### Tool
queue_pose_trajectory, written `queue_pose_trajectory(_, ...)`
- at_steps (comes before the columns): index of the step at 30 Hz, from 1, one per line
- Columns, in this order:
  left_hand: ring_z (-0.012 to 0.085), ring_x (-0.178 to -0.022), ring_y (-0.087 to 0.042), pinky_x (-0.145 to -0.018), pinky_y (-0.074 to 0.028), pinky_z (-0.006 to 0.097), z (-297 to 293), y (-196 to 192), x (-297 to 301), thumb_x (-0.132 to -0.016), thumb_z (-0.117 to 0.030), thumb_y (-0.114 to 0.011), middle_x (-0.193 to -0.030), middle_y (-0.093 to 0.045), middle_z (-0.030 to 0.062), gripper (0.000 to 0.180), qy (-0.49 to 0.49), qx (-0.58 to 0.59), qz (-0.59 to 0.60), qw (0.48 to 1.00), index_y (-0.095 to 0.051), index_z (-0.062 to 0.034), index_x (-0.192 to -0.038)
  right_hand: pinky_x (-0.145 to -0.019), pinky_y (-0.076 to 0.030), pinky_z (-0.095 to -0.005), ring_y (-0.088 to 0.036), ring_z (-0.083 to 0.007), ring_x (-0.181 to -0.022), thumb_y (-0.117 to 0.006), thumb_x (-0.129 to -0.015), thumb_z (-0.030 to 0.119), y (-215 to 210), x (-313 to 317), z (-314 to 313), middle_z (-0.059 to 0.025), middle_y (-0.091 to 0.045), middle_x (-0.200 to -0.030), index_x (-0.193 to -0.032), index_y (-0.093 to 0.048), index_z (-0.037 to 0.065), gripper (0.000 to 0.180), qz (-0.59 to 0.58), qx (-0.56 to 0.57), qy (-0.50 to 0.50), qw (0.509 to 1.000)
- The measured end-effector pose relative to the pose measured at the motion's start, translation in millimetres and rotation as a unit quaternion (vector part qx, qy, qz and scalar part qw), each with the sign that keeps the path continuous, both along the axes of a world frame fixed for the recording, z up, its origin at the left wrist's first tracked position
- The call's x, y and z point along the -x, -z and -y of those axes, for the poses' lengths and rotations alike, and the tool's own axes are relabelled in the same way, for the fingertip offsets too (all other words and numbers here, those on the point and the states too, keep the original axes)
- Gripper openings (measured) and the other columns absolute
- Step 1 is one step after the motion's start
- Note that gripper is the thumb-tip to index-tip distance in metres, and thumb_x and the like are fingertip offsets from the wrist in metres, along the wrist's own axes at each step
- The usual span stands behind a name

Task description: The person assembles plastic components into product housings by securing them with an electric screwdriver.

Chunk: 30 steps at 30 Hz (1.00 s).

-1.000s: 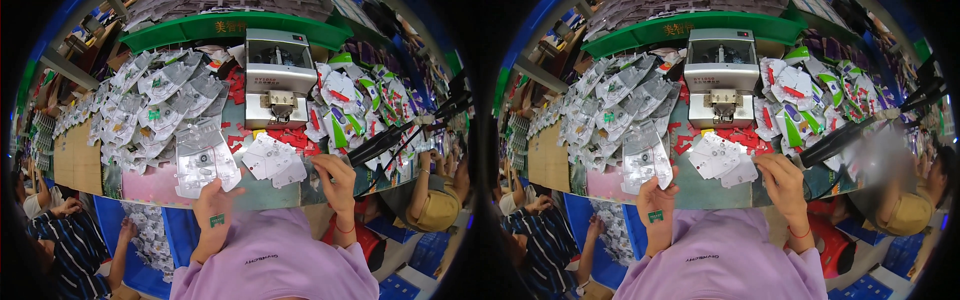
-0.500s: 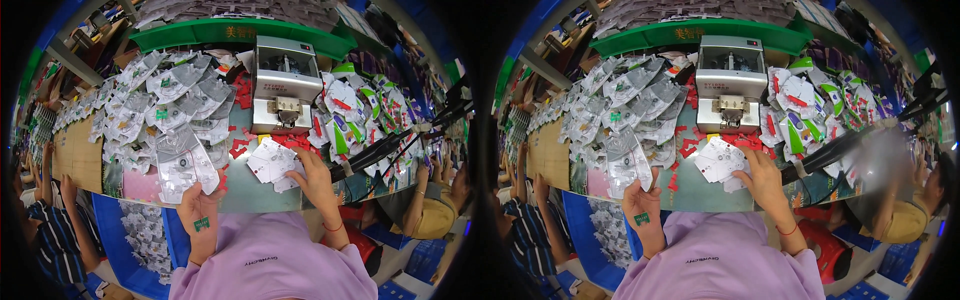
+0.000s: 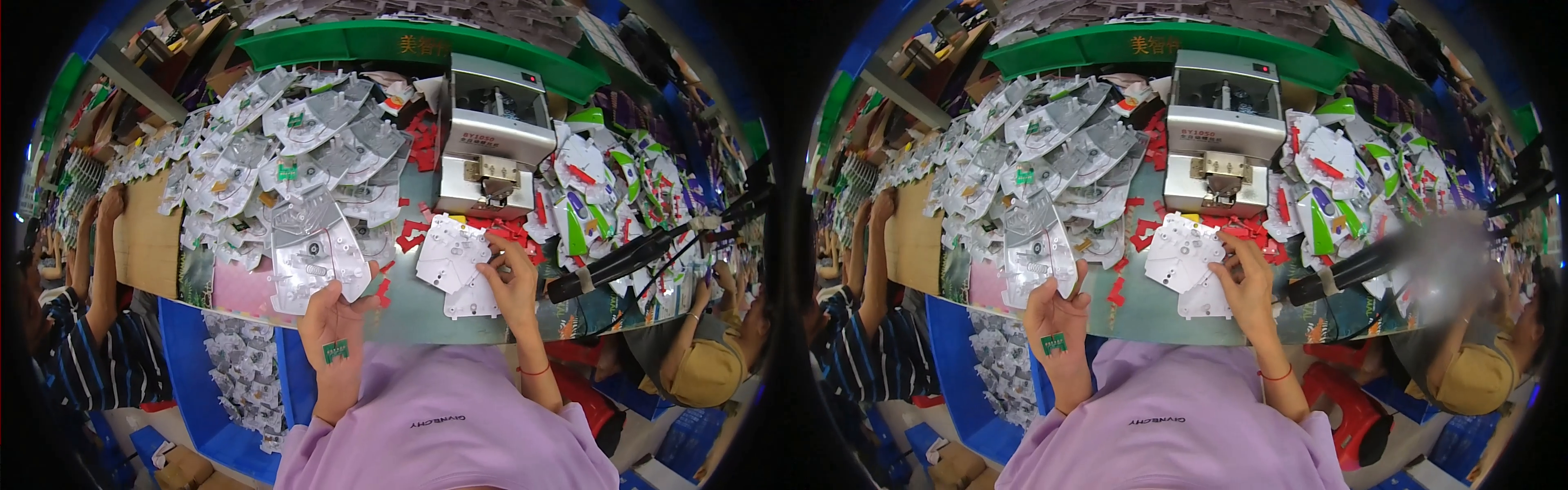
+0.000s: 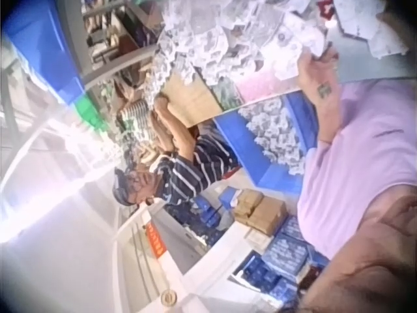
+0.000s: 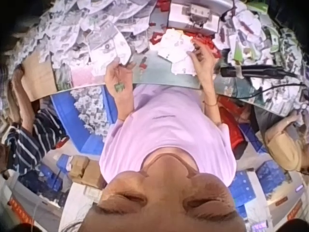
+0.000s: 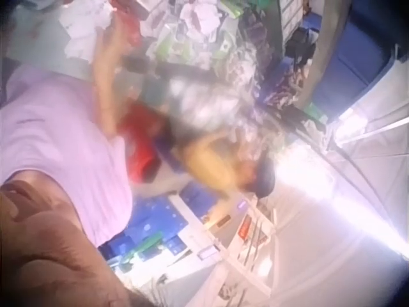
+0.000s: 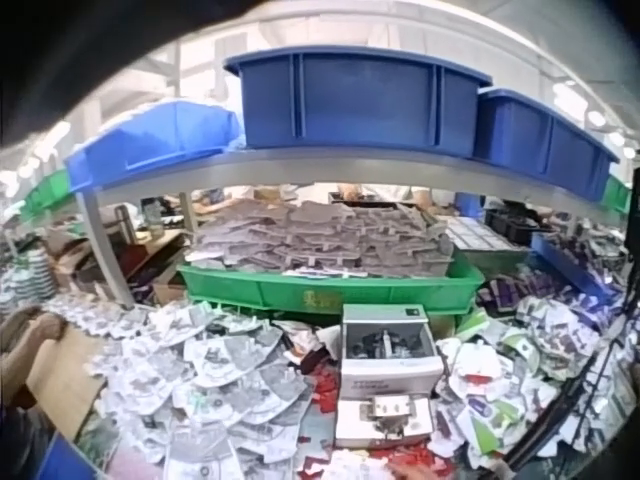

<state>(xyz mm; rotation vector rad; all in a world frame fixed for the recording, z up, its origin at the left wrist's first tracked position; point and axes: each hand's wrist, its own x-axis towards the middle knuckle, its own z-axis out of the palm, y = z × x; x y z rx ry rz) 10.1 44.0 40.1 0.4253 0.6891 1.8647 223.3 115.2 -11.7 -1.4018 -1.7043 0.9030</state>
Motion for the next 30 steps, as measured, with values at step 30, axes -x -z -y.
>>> queue_pose_trajectory(30, 0.0299, -0.105, -0.049, -0.082, -0.046, 0.047, 16, 26, -20, -0.082, -0.018, -0.05, -0.109, -0.053, 0.0146, 0.04, -0.002, -0.158, -0.063, 0.985, -0.045, 0.0062, -0.114, -0.076, -0.042, -0.0359, -0.052, -0.0311, -0.087, -0.057, -0.07, -0.003, -23, -30, -10, -0.0143, -0.055, -0.093, -0.088, -0.059, 0.001, 0.019, 0.24, -0.194, -0.06, 0.949)
